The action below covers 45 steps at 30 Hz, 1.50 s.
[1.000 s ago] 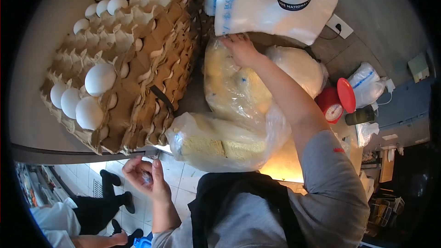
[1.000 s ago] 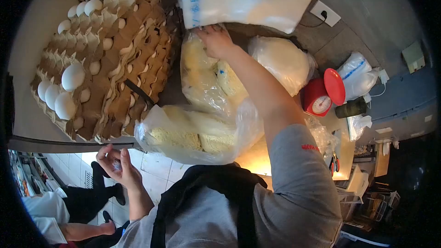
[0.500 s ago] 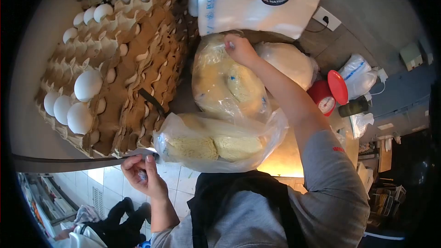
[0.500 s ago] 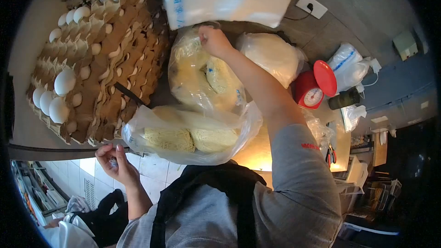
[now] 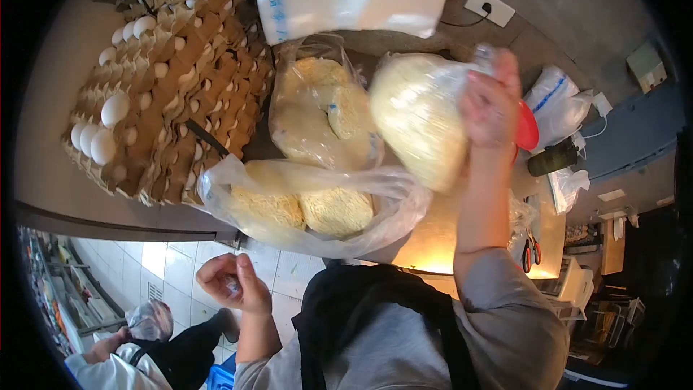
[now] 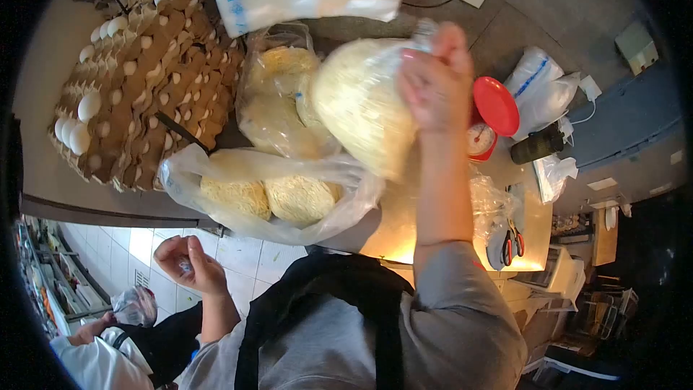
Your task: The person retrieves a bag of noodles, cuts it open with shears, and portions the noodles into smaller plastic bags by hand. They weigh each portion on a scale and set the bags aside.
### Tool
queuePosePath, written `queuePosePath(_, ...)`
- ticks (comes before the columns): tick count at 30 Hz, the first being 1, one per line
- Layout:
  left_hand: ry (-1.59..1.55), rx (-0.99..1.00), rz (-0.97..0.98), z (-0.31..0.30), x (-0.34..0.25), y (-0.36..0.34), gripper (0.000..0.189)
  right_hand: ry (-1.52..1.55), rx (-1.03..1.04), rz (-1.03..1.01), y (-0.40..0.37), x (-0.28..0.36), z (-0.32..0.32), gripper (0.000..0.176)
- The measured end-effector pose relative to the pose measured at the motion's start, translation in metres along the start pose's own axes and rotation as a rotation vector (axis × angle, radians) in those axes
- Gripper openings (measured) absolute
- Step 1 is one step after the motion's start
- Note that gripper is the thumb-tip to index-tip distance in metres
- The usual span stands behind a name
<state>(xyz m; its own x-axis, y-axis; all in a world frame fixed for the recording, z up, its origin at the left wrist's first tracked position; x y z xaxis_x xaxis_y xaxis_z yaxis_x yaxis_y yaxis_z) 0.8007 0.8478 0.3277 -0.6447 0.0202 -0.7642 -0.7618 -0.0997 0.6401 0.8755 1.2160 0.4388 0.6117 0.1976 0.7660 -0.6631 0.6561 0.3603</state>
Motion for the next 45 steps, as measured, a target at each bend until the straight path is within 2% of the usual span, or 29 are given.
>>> queuePosePath(1,-0.044,-0.006,0.009,0.007,-0.008,-0.010,0.027,-0.072,-0.034,-0.005,-0.012,0.023,-0.013,0.032)
queuePosePath(2,-0.101,0.101,0.013,0.012,-0.017,-0.021,0.023,-0.151,-0.038,0.046,-0.026,0.037,-0.031,0.032)
queuePosePath(3,-0.114,0.113,0.032,0.022,-0.024,-0.033,0.022,-0.233,-0.043,0.097,-0.041,0.049,-0.050,0.032)
queuePosePath(5,-0.148,0.301,-0.016,0.044,-0.040,-0.060,0.021,-0.323,-0.005,0.202,-0.072,0.055,-0.080,0.033)
queuePosePath(7,-0.104,0.646,-0.039,0.082,-0.052,-0.092,0.022,-0.316,0.062,0.340,-0.110,0.041,-0.112,0.034)
queuePosePath(8,-0.085,0.875,0.069,0.111,-0.065,-0.100,0.032,-0.400,0.065,0.403,-0.130,0.032,-0.122,0.030)
queuePosePath(9,-0.057,0.970,0.076,0.140,-0.070,-0.121,0.036,-0.540,0.156,0.483,-0.148,0.022,-0.136,0.027)
queuePosePath(10,-0.002,1.022,0.034,0.172,-0.073,-0.141,0.033,-0.680,0.249,0.561,-0.166,0.013,-0.150,0.025)
queuePosePath(13,0.052,1.178,0.006,0.233,-0.064,-0.211,0.027,-0.669,0.266,0.679,-0.215,-0.002,-0.183,0.020)
queuePosePath(14,0.049,1.229,0.015,0.245,-0.060,-0.230,0.025,-0.689,0.250,0.541,-0.219,0.013,-0.189,0.023)
queuePosePath(16,0.142,1.229,0.037,0.252,-0.055,-0.253,0.026,-0.715,0.199,0.275,-0.231,0.051,-0.198,0.032)
queuePosePath(18,0.218,1.282,-0.011,0.256,-0.062,-0.262,0.027,-0.612,-0.141,0.313,-0.249,0.093,-0.234,0.043)
queuePosePath(19,0.206,1.275,0.012,0.261,-0.069,-0.263,0.025,-0.796,-0.284,0.284,-0.260,0.113,-0.258,0.040)
queuePosePath(20,0.194,1.268,0.033,0.264,-0.075,-0.264,0.024,-1.087,-0.342,0.269,-0.282,0.119,-0.321,0.040)
queuePosePath(21,0.183,1.255,0.057,0.268,-0.080,-0.266,0.022,-1.446,-0.413,0.360,-0.301,0.129,-0.347,0.040)
queuePosePath(22,0.142,1.180,0.166,0.272,-0.086,-0.270,0.017,-1.804,-0.476,0.451,-0.321,0.138,-0.366,0.040)
queuePosePath(25,0.196,1.209,0.375,0.286,-0.089,-0.287,0.016,-2.024,-0.415,0.109,-0.391,0.111,-0.435,0.039)
queuePosePath(28,0.246,1.127,0.352,0.304,-0.084,-0.291,0.017,-2.053,-0.450,0.026,-0.398,0.109,-0.415,0.042)
queuePosePath(31,0.279,1.108,0.287,0.328,-0.082,-0.276,0.020,-1.976,-0.603,0.346,-0.389,0.115,-0.400,0.046)
queuePosePath(32,0.219,1.077,0.304,0.333,-0.081,-0.272,0.020,-1.854,-0.621,0.297,-0.385,0.115,-0.403,0.055)
queuePosePath(35,0.092,1.024,0.347,0.339,-0.078,-0.260,0.021,-2.194,-0.358,0.251,-0.380,0.118,-0.416,0.065)
queuePosePath(36,0.087,1.036,0.352,0.334,-0.080,-0.259,0.021,-2.207,-0.390,0.356,-0.368,0.126,-0.404,0.072)
queuePosePath(37,0.082,1.052,0.355,0.330,-0.081,-0.258,0.022,-2.134,-0.343,0.320,-0.367,0.127,-0.422,0.073)
queuePosePath(38,0.084,1.049,0.336,0.328,-0.077,-0.255,0.021,-2.019,-0.334,0.401,-0.367,0.126,-0.443,0.074)
queuePosePath(40,0.088,1.050,0.293,0.319,-0.070,-0.252,0.020,-1.891,-0.335,0.597,-0.355,0.128,-0.433,0.073)
queuePosePath(43,0.107,0.997,0.224,0.314,-0.042,-0.251,0.018,-1.983,-0.317,0.725,-0.345,0.128,-0.427,0.078)
queuePosePath(44,0.106,1.006,0.216,0.312,-0.040,-0.246,0.018,-2.033,-0.337,0.785,-0.338,0.130,-0.405,0.064)
queuePosePath(45,0.104,1.017,0.202,0.309,-0.039,-0.241,0.018,-2.090,-0.346,0.842,-0.339,0.128,-0.402,0.063)
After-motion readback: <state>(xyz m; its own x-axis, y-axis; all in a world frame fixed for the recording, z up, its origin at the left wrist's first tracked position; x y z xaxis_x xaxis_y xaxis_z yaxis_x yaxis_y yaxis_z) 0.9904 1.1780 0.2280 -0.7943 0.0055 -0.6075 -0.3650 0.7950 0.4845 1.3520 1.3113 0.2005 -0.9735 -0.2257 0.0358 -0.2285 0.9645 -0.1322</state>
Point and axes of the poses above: each hand's wrist, its own y-axis towards the middle knuckle, its own z-axis out of the palm, x = y × z, the point moved 4 cm from there along y, towards the middle knuckle, and after that the axes turned 2 degrees about y, right-handed, at the moved point
